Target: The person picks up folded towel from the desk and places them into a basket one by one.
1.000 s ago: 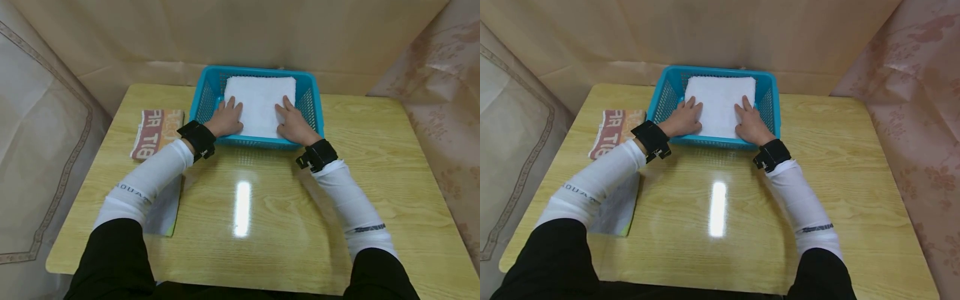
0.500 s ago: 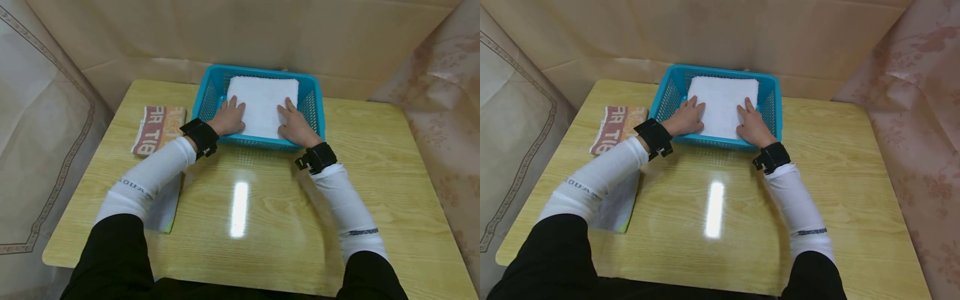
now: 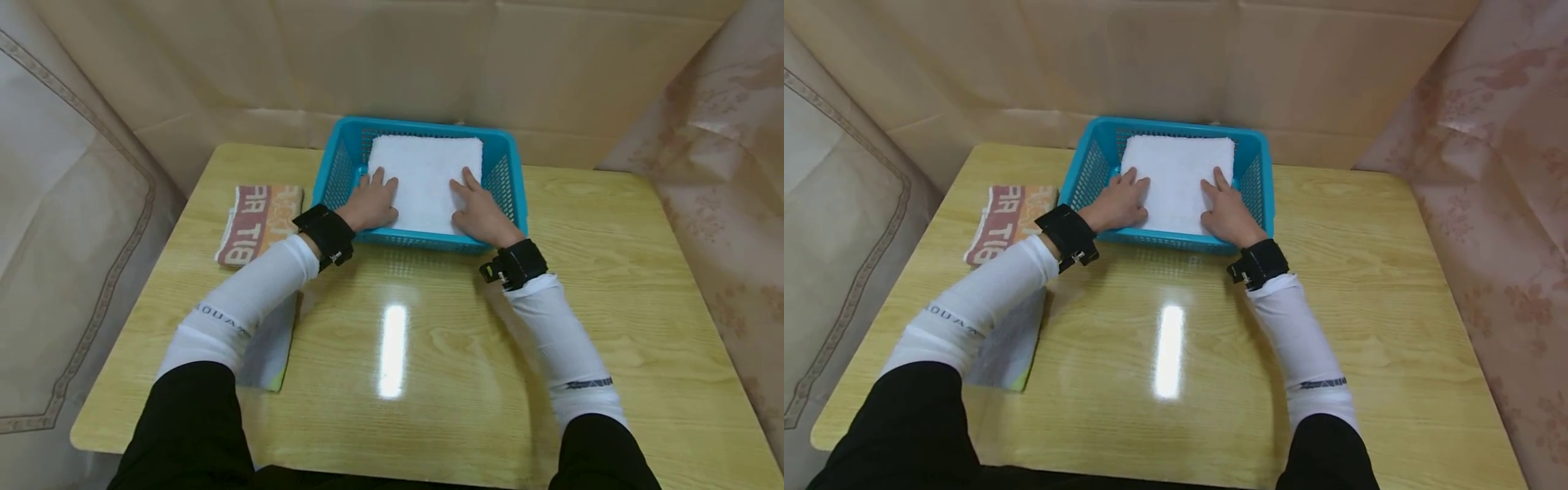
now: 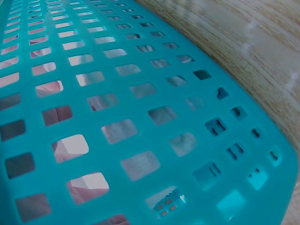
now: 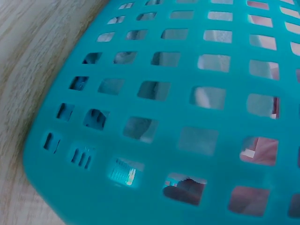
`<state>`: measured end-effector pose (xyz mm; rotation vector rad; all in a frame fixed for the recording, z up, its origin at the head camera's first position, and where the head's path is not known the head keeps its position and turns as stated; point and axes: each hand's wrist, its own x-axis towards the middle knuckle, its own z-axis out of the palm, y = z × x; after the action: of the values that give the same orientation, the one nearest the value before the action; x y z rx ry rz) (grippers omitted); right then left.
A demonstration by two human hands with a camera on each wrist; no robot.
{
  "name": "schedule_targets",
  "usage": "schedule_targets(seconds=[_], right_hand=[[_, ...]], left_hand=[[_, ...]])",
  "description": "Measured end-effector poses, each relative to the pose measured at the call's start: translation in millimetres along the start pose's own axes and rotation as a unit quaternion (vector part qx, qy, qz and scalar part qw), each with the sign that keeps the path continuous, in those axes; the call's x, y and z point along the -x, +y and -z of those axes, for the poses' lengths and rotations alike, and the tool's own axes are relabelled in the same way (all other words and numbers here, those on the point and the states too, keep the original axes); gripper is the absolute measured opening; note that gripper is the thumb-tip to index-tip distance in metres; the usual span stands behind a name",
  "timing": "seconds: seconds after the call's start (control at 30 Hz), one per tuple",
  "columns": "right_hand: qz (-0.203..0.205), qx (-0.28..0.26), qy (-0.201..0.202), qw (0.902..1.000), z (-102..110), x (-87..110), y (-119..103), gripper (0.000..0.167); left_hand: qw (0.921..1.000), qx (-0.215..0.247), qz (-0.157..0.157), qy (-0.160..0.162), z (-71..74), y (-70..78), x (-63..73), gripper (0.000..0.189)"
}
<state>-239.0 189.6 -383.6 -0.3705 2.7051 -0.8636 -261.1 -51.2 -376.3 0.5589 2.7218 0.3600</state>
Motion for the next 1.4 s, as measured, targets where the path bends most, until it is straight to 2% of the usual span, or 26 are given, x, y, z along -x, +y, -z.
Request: schedule_targets(seconds=[0.13,0.47,0.77,0.97,1.4], right_hand=[[0.005,-0.002,0.003,1.0,-0.7,-0.6,0.6,0.068],[0.015,-0.003,0.002,0.9999,-1.3,-0.3,3.7,0.068],[0.024,0.014,0.009,0.9996,1.4,-2.4,-3.3,0.068],[0.014,0.011,-0.003,0.9998,1.0,-2.0,-4.0,0.068],[0.008,0.011,-0.004,0.9999,1.9,-1.8,-1.8,0.068]], left_hand=[[1.0,-0.001,-0.001,0.009,-1.3,-0.4,0.2,0.061],[0.9998,-0.007,-0.014,0.01,-1.0,0.8,2.7,0.061],[0.9995,-0.02,-0.002,0.026,2.9,-1.0,5.1,0.056],[0.9999,-0.014,0.0,0.009,4.2,-0.6,8.7,0.058],[0.9998,-0.017,0.002,0.01,3.2,1.1,4.4,0.059]])
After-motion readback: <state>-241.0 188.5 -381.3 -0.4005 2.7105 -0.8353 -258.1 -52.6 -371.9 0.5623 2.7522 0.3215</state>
